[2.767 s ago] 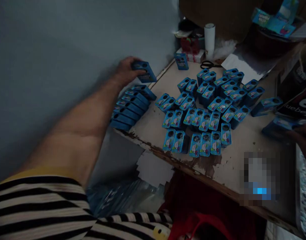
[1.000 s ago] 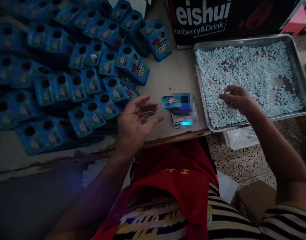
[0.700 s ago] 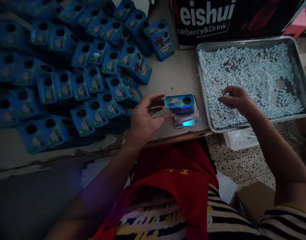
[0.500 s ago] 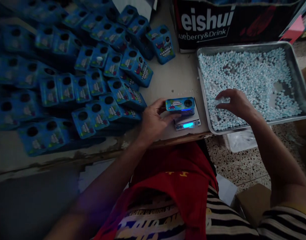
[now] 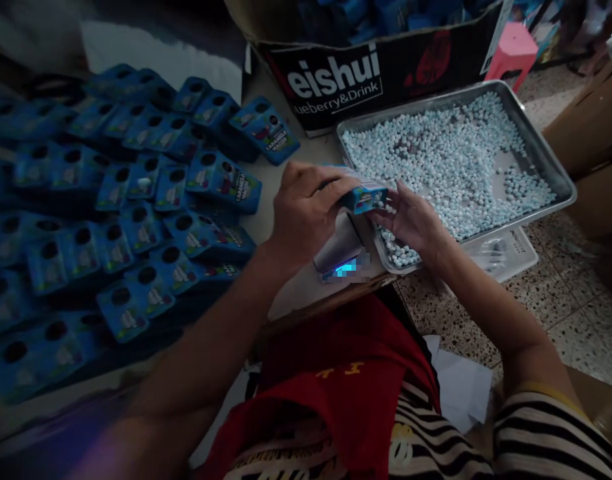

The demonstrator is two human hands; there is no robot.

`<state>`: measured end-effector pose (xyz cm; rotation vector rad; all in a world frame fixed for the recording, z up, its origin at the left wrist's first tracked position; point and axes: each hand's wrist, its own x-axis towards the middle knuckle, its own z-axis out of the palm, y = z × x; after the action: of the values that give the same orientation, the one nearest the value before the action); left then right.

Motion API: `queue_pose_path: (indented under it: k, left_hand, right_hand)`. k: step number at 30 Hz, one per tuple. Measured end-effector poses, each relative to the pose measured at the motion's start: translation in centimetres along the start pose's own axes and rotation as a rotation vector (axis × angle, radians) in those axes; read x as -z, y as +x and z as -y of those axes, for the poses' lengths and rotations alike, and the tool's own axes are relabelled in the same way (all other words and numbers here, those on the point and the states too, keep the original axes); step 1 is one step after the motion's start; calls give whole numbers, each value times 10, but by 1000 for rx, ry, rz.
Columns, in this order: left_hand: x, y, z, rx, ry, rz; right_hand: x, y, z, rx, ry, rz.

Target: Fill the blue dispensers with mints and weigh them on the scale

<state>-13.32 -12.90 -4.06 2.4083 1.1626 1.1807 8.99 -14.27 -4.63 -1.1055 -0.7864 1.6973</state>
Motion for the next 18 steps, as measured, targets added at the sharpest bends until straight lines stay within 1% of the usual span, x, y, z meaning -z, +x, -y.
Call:
queue_pose_path:
  k: [3,5,7,9,11,13,16,18]
  left_hand:
    - [-9,-8,10,22,46,-71]
    - [-10,-12,14,47,47,-113]
    - [-7,-16,15,126,-9,-159]
    - [-3,-24,14,264,-112,-202]
    - [2,-38,12,406,-251,-225]
    - [4,-57,9,511,-390,-237]
    - [0,-88,2,632,-526,-252]
    - [-6,-103,-3,681,-566,-266]
  right_hand:
    - [2,-7,6,-28,16,10]
    - [4,-9,9,-45,23,21]
    - [7,-10,10,-48,39,27]
    - [9,-10,11,-42,69,29]
    - [11,-10,12,-47,103,26]
    - [11,-11,13,-82,112,12]
    - [9,-15,14,-152,76,-3]
    - [6,-18,14,-177,43,0]
